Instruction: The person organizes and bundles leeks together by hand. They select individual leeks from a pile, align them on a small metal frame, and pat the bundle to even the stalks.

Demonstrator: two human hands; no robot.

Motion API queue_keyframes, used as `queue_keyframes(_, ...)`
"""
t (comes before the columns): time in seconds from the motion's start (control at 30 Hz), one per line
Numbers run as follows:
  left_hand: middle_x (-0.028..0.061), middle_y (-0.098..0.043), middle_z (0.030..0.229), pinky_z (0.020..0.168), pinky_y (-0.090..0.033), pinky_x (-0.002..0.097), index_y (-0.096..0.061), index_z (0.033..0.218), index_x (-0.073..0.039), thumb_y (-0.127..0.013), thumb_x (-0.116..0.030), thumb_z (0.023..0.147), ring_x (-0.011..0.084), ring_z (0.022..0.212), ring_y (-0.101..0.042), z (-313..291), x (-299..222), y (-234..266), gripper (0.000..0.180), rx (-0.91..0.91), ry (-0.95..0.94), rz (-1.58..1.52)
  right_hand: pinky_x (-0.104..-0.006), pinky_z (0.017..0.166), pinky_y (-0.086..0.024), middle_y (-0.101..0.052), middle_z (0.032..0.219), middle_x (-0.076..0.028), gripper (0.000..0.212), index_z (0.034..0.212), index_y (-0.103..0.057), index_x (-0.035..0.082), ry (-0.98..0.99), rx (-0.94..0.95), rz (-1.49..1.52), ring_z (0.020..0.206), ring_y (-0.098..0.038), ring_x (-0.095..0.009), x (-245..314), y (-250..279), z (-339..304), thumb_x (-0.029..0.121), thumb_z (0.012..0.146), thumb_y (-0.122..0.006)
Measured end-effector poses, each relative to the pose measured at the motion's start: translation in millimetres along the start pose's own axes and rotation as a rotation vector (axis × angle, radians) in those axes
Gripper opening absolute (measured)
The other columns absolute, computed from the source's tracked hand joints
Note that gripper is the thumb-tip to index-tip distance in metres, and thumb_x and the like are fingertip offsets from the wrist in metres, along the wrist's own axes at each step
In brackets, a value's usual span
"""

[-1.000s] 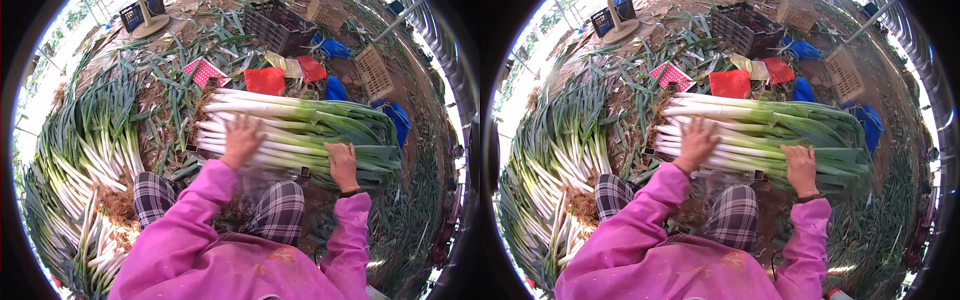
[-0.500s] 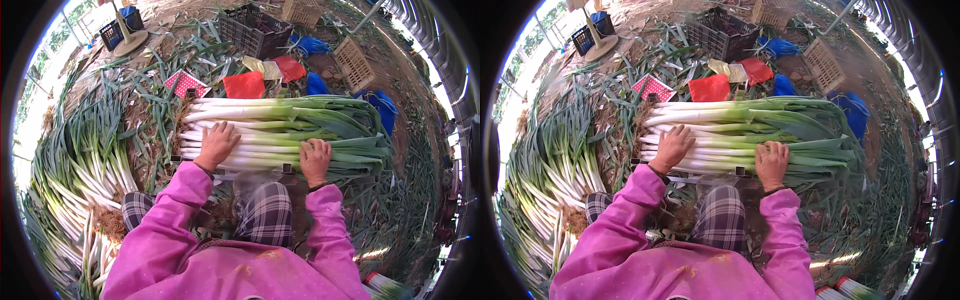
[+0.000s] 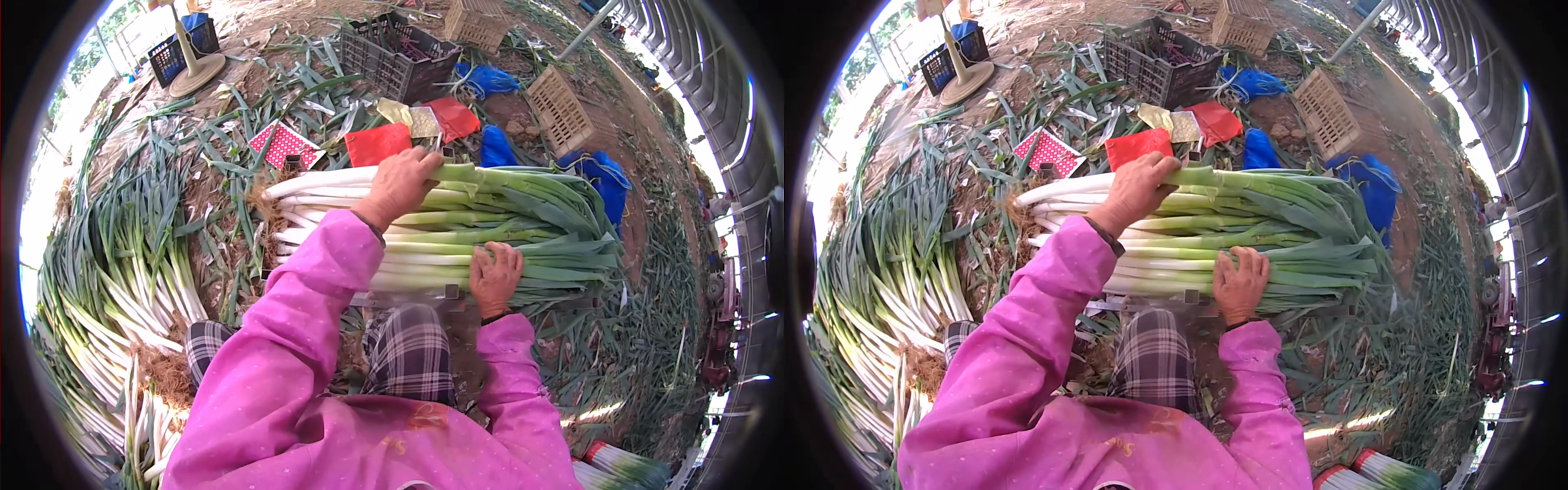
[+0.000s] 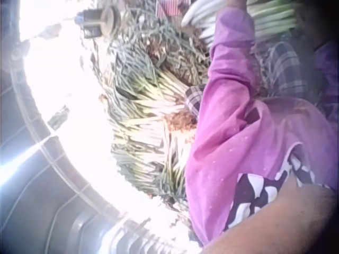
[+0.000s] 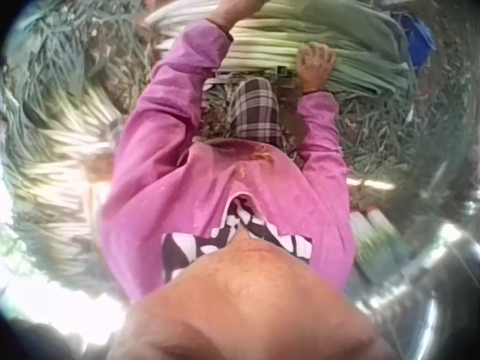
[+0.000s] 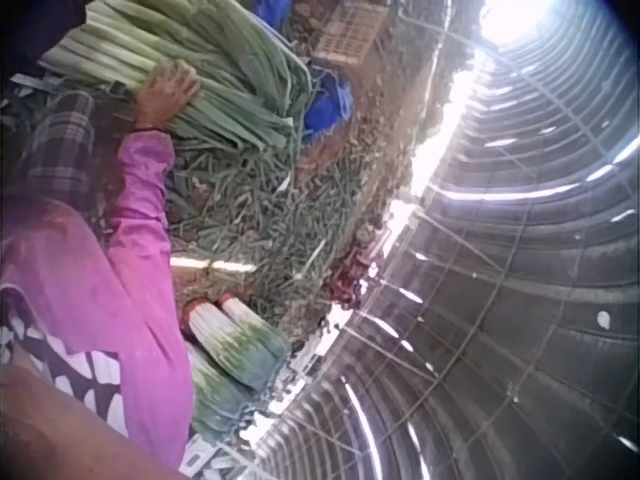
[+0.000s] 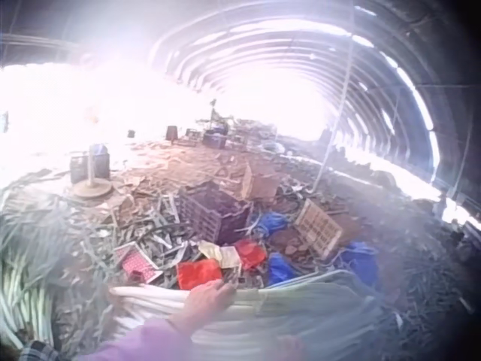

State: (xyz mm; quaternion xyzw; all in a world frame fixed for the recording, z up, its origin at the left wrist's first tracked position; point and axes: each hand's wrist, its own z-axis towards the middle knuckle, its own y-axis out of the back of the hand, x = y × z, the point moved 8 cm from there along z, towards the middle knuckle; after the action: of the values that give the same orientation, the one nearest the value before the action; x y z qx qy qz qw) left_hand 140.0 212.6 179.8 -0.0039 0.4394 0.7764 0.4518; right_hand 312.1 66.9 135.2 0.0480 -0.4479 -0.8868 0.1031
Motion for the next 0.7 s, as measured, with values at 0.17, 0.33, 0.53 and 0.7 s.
queue_keyframes(0.17, 0.0057, -0.061, 0.092, 0.067, -0.052, 0.0393, -0.061, 0.1, -0.015, -0.072, -0.019, 0.075, 0.0286, 0.082, -0.063, 24.7, 21.9, 61.1, 0.028, -0.181, 0.08, 0.13, -0.0468, 0.093, -0.037, -0.057, 0.098, -0.006, 0.014, 0.088, -0.066, 0.014, -0.007, -0.037, 0.002, 0.1, -0.053, -0.028, -0.6, 2.8, 1.5, 0.019, 0.075, -0.067)
queue_keyframes(0.33, 0.0047, -0.062, 0.094, 0.067, -0.05, 0.041, -0.06, 0.104, -0.015, -0.068, -0.02, 0.08, 0.0295, 0.082, -0.064, 75.2, -5.8, 139.0, 0.026, -0.245, -0.042, 0.236, -0.0472, 0.093, -0.037, -0.057, 0.099, -0.006, 0.014, 0.088, -0.066, 0.013, -0.013, -0.027, -0.004, 0.1, -0.053, -0.028, 0.5, 1.8, 3.7, 0.019, 0.075, -0.067)
queue_keyframes(0.53, 0.0097, -0.066, 0.095, 0.072, -0.053, 0.0383, -0.059, 0.114, -0.014, -0.067, -0.027, 0.083, 0.0324, 0.08, -0.065, 114.7, -29.8, 181.5, 0.034, -0.274, 0.017, 0.204, -0.0472, 0.093, -0.037, -0.058, 0.098, -0.006, 0.014, 0.088, -0.067, 0.014, -0.02, -0.035, 0.004, 0.1, -0.053, -0.028, -2.6, 2.8, 3.2, 0.019, 0.075, -0.067)
queue_keyframes(0.7, 0.0096, -0.063, 0.09, 0.069, -0.051, 0.043, -0.064, 0.096, -0.012, -0.068, -0.028, 0.079, 0.0333, 0.079, -0.062, 92.2, -39.1, 123.4, 0.023, -0.129, -0.205, 0.008, -0.0472, 0.094, -0.037, -0.058, 0.098, -0.005, 0.014, 0.088, -0.067, 0.015, -0.024, -0.03, 0.013, 0.101, -0.053, -0.027, -4.4, -0.2, 0.9, 0.02, 0.075, -0.067)
